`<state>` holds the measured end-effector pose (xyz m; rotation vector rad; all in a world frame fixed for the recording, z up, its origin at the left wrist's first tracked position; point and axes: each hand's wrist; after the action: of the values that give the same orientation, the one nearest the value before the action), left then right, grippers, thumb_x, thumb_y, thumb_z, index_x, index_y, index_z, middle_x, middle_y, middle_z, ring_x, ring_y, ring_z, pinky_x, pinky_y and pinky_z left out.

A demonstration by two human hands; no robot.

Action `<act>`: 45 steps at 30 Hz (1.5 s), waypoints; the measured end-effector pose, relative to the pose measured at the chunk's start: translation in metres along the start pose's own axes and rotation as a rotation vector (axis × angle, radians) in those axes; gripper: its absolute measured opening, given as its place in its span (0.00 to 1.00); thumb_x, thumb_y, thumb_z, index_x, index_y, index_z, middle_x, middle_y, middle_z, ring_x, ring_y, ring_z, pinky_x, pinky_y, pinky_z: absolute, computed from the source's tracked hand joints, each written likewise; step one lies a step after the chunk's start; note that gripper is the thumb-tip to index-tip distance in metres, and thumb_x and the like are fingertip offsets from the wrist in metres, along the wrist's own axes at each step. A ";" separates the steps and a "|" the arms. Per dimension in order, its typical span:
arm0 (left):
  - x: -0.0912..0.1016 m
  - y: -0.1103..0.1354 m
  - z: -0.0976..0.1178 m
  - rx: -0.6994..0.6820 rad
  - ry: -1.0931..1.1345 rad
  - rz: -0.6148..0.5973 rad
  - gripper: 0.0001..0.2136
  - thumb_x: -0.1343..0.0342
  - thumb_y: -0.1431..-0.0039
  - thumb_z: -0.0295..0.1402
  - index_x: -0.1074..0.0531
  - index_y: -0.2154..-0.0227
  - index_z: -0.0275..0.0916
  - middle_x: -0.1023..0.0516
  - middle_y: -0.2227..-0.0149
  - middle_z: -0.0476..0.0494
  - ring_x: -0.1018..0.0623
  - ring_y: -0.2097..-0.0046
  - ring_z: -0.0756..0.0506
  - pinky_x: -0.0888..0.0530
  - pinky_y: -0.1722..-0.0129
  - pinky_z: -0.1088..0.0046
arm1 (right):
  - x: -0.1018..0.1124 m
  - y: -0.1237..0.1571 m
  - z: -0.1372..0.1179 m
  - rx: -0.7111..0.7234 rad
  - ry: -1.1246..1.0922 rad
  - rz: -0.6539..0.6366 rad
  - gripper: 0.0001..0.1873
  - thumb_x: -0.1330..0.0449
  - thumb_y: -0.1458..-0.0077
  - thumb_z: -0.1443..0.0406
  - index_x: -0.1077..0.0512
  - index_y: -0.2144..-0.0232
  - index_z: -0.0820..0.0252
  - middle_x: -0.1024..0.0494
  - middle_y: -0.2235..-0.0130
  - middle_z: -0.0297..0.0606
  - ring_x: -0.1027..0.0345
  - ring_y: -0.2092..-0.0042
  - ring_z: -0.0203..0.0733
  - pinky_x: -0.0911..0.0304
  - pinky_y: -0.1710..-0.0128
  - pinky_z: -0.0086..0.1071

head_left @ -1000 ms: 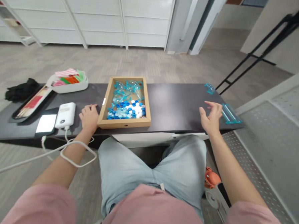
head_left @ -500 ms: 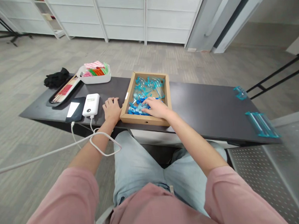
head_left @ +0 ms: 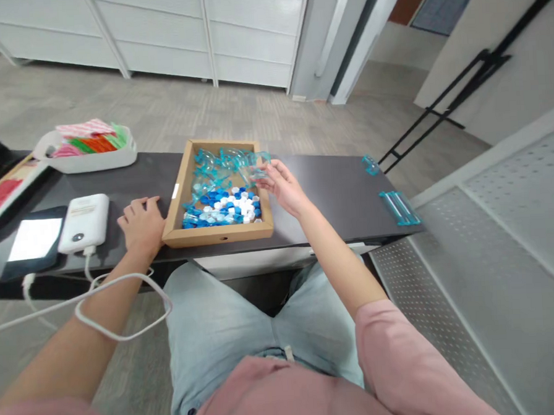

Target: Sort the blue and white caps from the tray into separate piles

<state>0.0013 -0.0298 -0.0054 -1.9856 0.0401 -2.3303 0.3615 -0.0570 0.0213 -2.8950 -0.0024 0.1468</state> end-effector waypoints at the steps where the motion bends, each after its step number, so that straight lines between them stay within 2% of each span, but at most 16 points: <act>1: -0.003 -0.002 -0.003 -0.002 -0.012 0.005 0.31 0.65 0.19 0.33 0.28 0.25 0.29 0.31 0.25 0.13 0.31 0.27 0.23 0.32 0.30 0.41 | 0.018 0.005 0.001 0.020 0.064 0.049 0.36 0.30 0.39 0.25 0.23 0.51 0.43 0.12 0.42 0.36 0.15 0.42 0.50 0.20 0.36 0.48; 4: -0.017 -0.009 -0.012 0.010 -0.093 0.057 0.33 0.71 0.19 0.32 0.26 0.27 0.32 0.28 0.28 0.14 0.28 0.29 0.23 0.29 0.33 0.41 | 0.080 0.027 0.007 0.044 0.397 0.226 0.35 0.29 0.39 0.28 0.22 0.51 0.46 0.13 0.43 0.40 0.18 0.42 0.52 0.21 0.36 0.48; 7: -0.031 -0.017 -0.021 0.013 -0.207 0.071 0.36 0.76 0.21 0.30 0.25 0.29 0.27 0.27 0.30 0.10 0.26 0.30 0.22 0.27 0.37 0.41 | 0.141 0.058 0.014 -0.032 0.793 0.393 0.28 0.26 0.37 0.37 0.19 0.53 0.50 0.17 0.43 0.46 0.21 0.43 0.55 0.22 0.35 0.51; 9: -0.036 -0.021 -0.026 -0.003 -0.232 0.075 0.36 0.76 0.23 0.27 0.25 0.30 0.27 0.27 0.31 0.09 0.25 0.31 0.22 0.26 0.40 0.44 | 0.170 0.079 0.018 -0.110 1.009 0.443 0.23 0.26 0.35 0.43 0.17 0.52 0.53 0.19 0.42 0.50 0.23 0.41 0.59 0.25 0.31 0.55; 11: -0.036 -0.023 -0.029 -0.017 -0.235 0.079 0.36 0.75 0.24 0.26 0.24 0.31 0.27 0.26 0.32 0.10 0.24 0.32 0.22 0.26 0.43 0.46 | 0.186 0.096 0.022 -0.166 1.175 0.428 0.22 0.27 0.32 0.47 0.16 0.47 0.54 0.20 0.40 0.52 0.25 0.37 0.62 0.29 0.27 0.58; 15: -0.031 -0.023 -0.028 -0.021 -0.242 0.069 0.35 0.73 0.25 0.27 0.24 0.32 0.24 0.25 0.33 0.07 0.23 0.32 0.20 0.25 0.44 0.46 | 0.190 0.106 0.029 -0.195 1.349 0.346 0.25 0.31 0.26 0.51 0.18 0.34 0.53 0.24 0.32 0.54 0.29 0.32 0.65 0.32 0.25 0.59; 19: -0.025 -0.021 -0.026 -0.011 -0.204 0.012 0.38 0.77 0.26 0.30 0.26 0.32 0.20 0.29 0.31 0.01 0.26 0.30 0.15 0.26 0.42 0.41 | 0.187 0.089 0.033 -0.235 1.395 0.298 0.22 0.41 0.20 0.54 0.18 0.33 0.51 0.24 0.32 0.53 0.28 0.33 0.64 0.31 0.28 0.59; 21: -0.022 -0.019 -0.028 0.000 -0.180 -0.002 0.37 0.76 0.27 0.33 0.29 0.28 0.29 0.29 0.28 0.06 0.27 0.29 0.17 0.27 0.41 0.41 | 0.191 0.073 0.033 -0.249 1.395 0.309 0.22 0.42 0.19 0.55 0.18 0.34 0.52 0.23 0.32 0.54 0.27 0.33 0.64 0.29 0.29 0.59; 24: -0.019 -0.014 -0.030 0.007 -0.152 0.007 0.36 0.70 0.29 0.38 0.35 0.23 0.53 0.26 0.25 0.23 0.27 0.27 0.22 0.28 0.42 0.44 | 0.199 0.043 0.031 -0.281 1.391 0.343 0.23 0.41 0.20 0.55 0.20 0.32 0.56 0.23 0.31 0.58 0.26 0.33 0.67 0.27 0.30 0.60; 26: -0.015 -0.011 -0.029 0.008 -0.176 -0.004 0.38 0.68 0.32 0.38 0.38 0.21 0.60 0.25 0.25 0.29 0.27 0.27 0.24 0.28 0.43 0.46 | 0.203 0.022 0.030 -0.311 1.379 0.370 0.25 0.40 0.20 0.56 0.24 0.29 0.58 0.24 0.29 0.61 0.25 0.32 0.68 0.27 0.30 0.60; 28: -0.010 -0.008 -0.025 0.024 -0.242 -0.030 0.39 0.70 0.32 0.36 0.39 0.20 0.59 0.24 0.24 0.28 0.26 0.27 0.26 0.27 0.44 0.49 | 0.206 0.002 0.030 -0.338 1.355 0.402 0.28 0.40 0.20 0.56 0.28 0.26 0.59 0.26 0.26 0.62 0.24 0.31 0.68 0.27 0.29 0.60; 31: -0.004 -0.004 -0.017 0.048 -0.327 -0.046 0.39 0.69 0.32 0.32 0.34 0.23 0.57 0.23 0.26 0.25 0.25 0.28 0.28 0.25 0.45 0.52 | 0.208 -0.022 0.033 -0.371 1.310 0.438 0.32 0.42 0.19 0.55 0.35 0.22 0.61 0.29 0.21 0.63 0.24 0.28 0.68 0.29 0.27 0.62; 36: -0.004 -0.001 -0.014 0.030 -0.258 0.040 0.37 0.63 0.34 0.37 0.31 0.25 0.63 0.19 0.33 0.27 0.22 0.32 0.25 0.24 0.45 0.49 | 0.212 -0.039 0.040 -0.373 1.282 0.447 0.36 0.41 0.18 0.53 0.39 0.19 0.61 0.30 0.19 0.61 0.25 0.25 0.68 0.29 0.26 0.63; 43: -0.007 -0.008 -0.014 0.071 -0.234 -0.038 0.36 0.75 0.24 0.34 0.29 0.26 0.47 0.25 0.28 0.17 0.26 0.27 0.23 0.25 0.36 0.42 | 0.215 -0.044 0.043 -0.363 1.278 0.462 0.36 0.39 0.20 0.51 0.36 0.20 0.58 0.24 0.22 0.57 0.24 0.26 0.68 0.26 0.29 0.62; 45: -0.005 -0.009 -0.011 0.064 -0.215 -0.036 0.36 0.75 0.21 0.36 0.28 0.26 0.40 0.26 0.28 0.14 0.26 0.27 0.20 0.25 0.34 0.40 | 0.216 -0.043 0.043 -0.358 1.283 0.466 0.35 0.39 0.21 0.51 0.35 0.21 0.57 0.23 0.23 0.57 0.23 0.27 0.68 0.26 0.28 0.63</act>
<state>-0.0093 -0.0210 -0.0120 -2.2082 -0.0821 -2.0956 0.5721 -0.0017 -0.0313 -2.6665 0.9116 -1.7258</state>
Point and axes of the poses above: each hand's wrist, its own y-axis away from the middle knuckle, its own x-axis out of the back of the hand, z = x × y
